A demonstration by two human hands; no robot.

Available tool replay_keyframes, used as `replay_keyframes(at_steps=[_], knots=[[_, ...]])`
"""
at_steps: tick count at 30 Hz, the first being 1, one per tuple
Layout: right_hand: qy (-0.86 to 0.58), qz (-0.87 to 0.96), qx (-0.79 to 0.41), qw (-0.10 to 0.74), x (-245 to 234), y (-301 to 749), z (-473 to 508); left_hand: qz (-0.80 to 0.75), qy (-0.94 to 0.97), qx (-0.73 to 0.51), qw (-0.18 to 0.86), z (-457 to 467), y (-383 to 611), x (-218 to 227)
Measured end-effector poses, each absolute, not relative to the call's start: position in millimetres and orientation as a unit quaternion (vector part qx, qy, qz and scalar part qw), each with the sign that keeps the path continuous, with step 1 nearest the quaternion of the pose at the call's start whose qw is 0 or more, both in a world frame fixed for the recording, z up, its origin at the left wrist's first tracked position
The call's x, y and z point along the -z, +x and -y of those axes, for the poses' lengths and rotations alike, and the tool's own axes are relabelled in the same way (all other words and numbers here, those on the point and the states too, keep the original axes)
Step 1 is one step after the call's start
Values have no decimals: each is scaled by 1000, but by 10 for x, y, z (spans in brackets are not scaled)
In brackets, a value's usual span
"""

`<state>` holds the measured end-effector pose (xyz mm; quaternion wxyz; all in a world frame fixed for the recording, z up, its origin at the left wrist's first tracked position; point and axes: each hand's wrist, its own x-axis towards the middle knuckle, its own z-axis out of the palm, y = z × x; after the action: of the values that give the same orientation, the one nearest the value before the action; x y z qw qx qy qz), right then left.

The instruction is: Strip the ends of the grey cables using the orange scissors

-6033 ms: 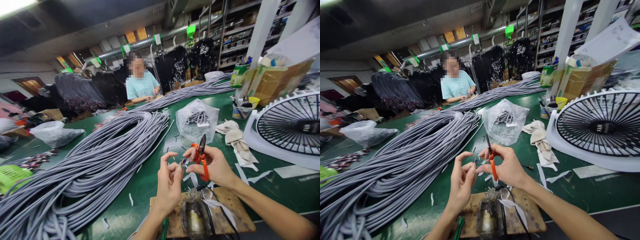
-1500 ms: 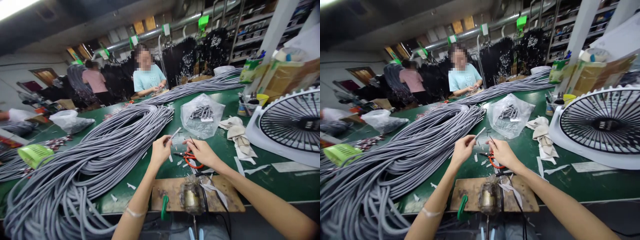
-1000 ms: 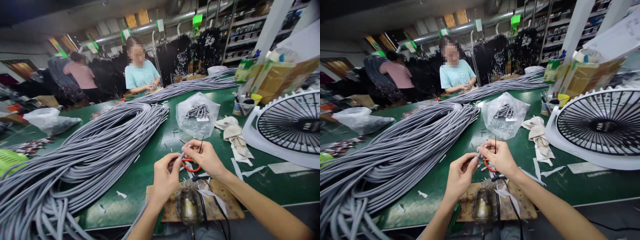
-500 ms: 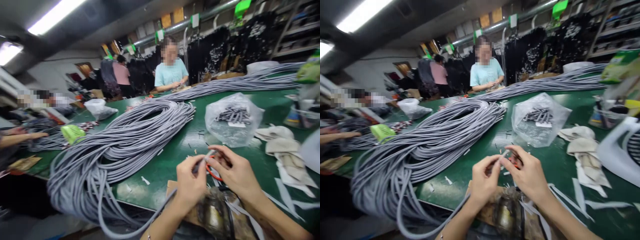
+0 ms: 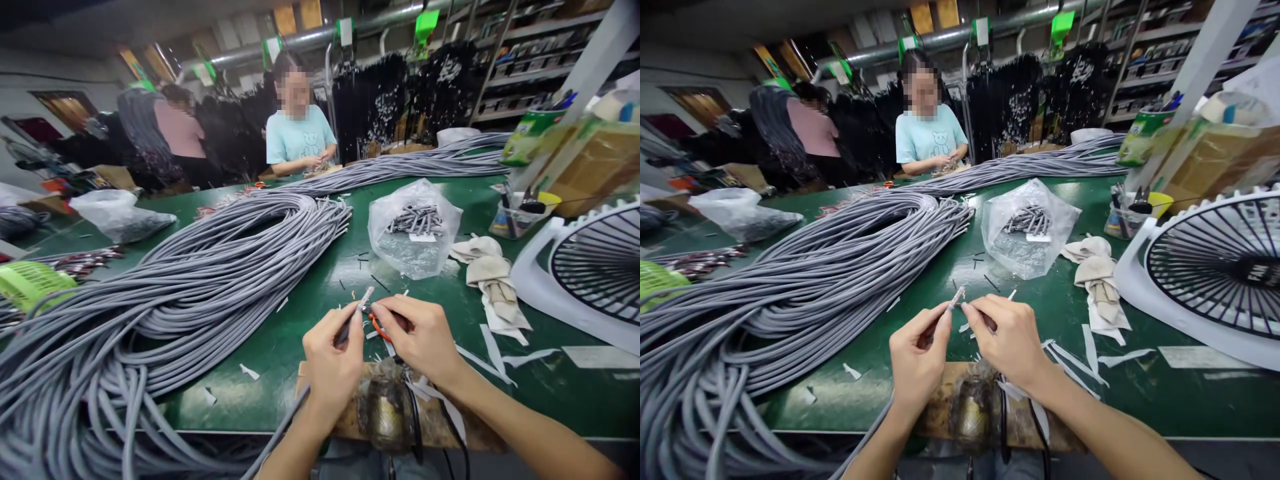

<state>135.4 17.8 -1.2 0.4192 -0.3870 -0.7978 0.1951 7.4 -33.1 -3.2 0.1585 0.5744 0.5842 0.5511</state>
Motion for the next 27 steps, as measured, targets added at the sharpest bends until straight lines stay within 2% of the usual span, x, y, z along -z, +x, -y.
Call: replay_keyframes(at_steps=[9, 16, 23, 27], knots=[[-398, 786, -278, 382, -11, 1335, -177, -571, 620, -523, 123, 310, 67, 33], [-323, 798, -116, 495, 113, 1324, -102, -604, 611, -490, 147, 354, 78, -55], [-346, 796, -132, 479, 150, 1328, -151, -606, 636, -475, 50, 386, 94, -4], [-295, 806, -59, 510, 181, 1335, -135, -621, 622, -466, 103, 372, 98, -55]])
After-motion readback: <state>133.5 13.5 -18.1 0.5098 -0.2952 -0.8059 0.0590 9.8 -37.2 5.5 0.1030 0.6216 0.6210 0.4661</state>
